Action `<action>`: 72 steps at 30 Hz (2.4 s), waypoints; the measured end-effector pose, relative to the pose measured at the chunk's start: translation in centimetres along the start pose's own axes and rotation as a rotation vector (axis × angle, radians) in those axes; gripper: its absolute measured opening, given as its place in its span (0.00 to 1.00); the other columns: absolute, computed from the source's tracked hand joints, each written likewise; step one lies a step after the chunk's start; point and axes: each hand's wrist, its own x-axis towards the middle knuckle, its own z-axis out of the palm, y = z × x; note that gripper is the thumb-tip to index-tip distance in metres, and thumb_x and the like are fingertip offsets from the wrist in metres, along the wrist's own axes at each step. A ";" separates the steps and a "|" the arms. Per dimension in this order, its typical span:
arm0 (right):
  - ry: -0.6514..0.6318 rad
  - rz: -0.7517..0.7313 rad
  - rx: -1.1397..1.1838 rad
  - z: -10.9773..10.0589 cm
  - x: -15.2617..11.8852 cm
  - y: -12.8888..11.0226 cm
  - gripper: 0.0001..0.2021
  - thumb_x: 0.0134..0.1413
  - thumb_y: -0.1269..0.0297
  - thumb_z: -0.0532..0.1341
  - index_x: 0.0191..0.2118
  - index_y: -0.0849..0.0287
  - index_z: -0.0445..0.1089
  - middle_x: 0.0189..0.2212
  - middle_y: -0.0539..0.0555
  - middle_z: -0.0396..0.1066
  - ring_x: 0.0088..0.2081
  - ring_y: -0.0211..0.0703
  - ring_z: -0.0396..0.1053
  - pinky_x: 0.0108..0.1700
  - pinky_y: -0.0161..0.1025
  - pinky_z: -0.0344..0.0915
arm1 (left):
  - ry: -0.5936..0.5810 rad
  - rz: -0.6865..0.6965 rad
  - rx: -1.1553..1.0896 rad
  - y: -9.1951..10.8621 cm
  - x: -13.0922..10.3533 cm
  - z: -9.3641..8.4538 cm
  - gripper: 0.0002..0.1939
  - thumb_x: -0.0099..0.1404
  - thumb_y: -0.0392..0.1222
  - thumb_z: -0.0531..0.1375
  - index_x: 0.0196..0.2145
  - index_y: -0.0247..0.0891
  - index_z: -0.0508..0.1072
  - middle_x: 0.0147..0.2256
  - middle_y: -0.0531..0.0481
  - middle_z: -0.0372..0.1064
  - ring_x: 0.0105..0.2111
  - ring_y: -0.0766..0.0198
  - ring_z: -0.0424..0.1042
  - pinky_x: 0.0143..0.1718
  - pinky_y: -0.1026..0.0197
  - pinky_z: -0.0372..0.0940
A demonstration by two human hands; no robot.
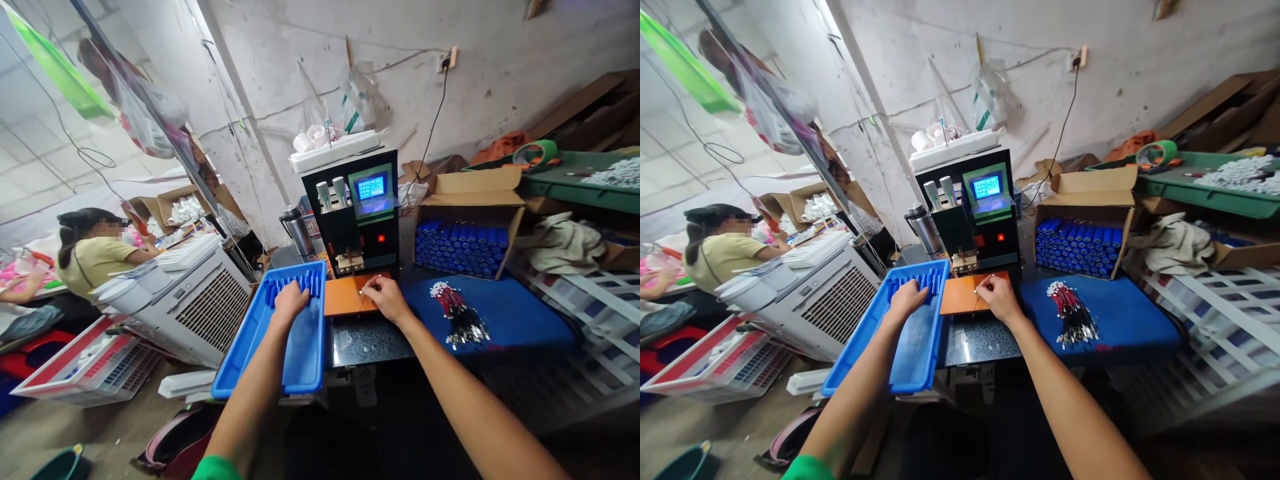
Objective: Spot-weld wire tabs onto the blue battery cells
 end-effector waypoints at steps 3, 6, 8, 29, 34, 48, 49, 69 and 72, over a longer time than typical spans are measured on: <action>0.004 -0.011 -0.006 0.0 0.0 -0.1 0.10 0.43 0.57 0.61 0.22 0.58 0.67 0.20 0.50 0.67 0.25 0.42 0.64 0.30 0.38 0.60 | 0.080 -0.092 0.060 0.4 0.2 2.5 0.29 0.59 0.52 0.59 0.51 0.27 0.67 0.53 0.24 0.64 0.54 0.38 0.65 0.47 0.48 0.63; 0.010 -0.023 -0.018 0.0 0.0 -0.1 0.10 0.43 0.57 0.61 0.22 0.58 0.67 0.22 0.51 0.69 0.26 0.42 0.66 0.33 0.38 0.61 | 0.104 -0.149 0.015 1.1 0.1 4.2 0.30 0.58 0.49 0.60 0.53 0.25 0.63 0.53 0.24 0.63 0.54 0.38 0.64 0.48 0.46 0.62; 0.011 -0.025 -0.028 0.0 0.0 0.0 0.09 0.43 0.58 0.61 0.23 0.59 0.67 0.23 0.52 0.70 0.27 0.42 0.66 0.33 0.39 0.62 | 0.147 -0.193 -0.009 1.5 0.1 4.9 0.29 0.57 0.45 0.60 0.53 0.25 0.63 0.53 0.24 0.62 0.55 0.38 0.62 0.49 0.45 0.61; 0.014 -0.054 -0.064 0.0 0.3 1.1 0.08 0.45 0.59 0.60 0.24 0.58 0.68 0.25 0.52 0.71 0.28 0.43 0.68 0.34 0.38 0.61 | 0.302 -0.352 -0.121 0.1 2.1 7.4 0.23 0.58 0.33 0.58 0.51 0.27 0.62 0.52 0.25 0.61 0.55 0.40 0.61 0.49 0.46 0.62; 0.019 -0.051 -0.088 0.0 0.2 1.0 0.09 0.46 0.58 0.59 0.25 0.58 0.68 0.24 0.52 0.71 0.28 0.43 0.68 0.34 0.38 0.62 | 0.287 -0.329 -0.148 -0.3 2.2 7.2 0.18 0.59 0.32 0.56 0.48 0.30 0.65 0.51 0.28 0.63 0.54 0.41 0.63 0.49 0.46 0.62; 0.038 -0.048 -0.097 0.1 0.4 1.4 0.08 0.46 0.59 0.59 0.25 0.58 0.68 0.25 0.52 0.72 0.28 0.44 0.69 0.34 0.38 0.62 | 0.426 -0.229 -0.690 -1.3 2.7 3.6 0.13 0.53 0.37 0.59 0.39 0.36 0.71 0.35 0.46 0.73 0.38 0.55 0.73 0.42 0.55 0.66; 0.039 -0.047 -0.098 0.1 0.4 1.3 0.08 0.46 0.59 0.59 0.25 0.58 0.68 0.24 0.52 0.72 0.28 0.43 0.69 0.34 0.38 0.62 | 0.420 -0.196 -0.753 -0.7 2.5 3.4 0.13 0.52 0.38 0.59 0.38 0.36 0.71 0.33 0.48 0.73 0.36 0.58 0.73 0.40 0.57 0.67; 0.061 -0.071 -0.147 0.2 0.5 0.7 0.07 0.47 0.61 0.59 0.26 0.59 0.69 0.25 0.51 0.72 0.29 0.42 0.69 0.33 0.36 0.62 | 0.044 0.186 -1.345 7.9 2.5 3.8 0.21 0.42 0.46 0.70 0.33 0.34 0.73 0.29 0.50 0.73 0.32 0.60 0.72 0.36 0.60 0.66; 0.063 -0.060 -0.138 0.2 0.5 0.4 0.07 0.47 0.61 0.59 0.25 0.59 0.69 0.25 0.51 0.72 0.28 0.41 0.68 0.33 0.36 0.62 | 0.046 0.208 -1.353 8.2 2.6 3.9 0.20 0.41 0.44 0.69 0.32 0.35 0.71 0.29 0.51 0.72 0.31 0.62 0.70 0.36 0.60 0.65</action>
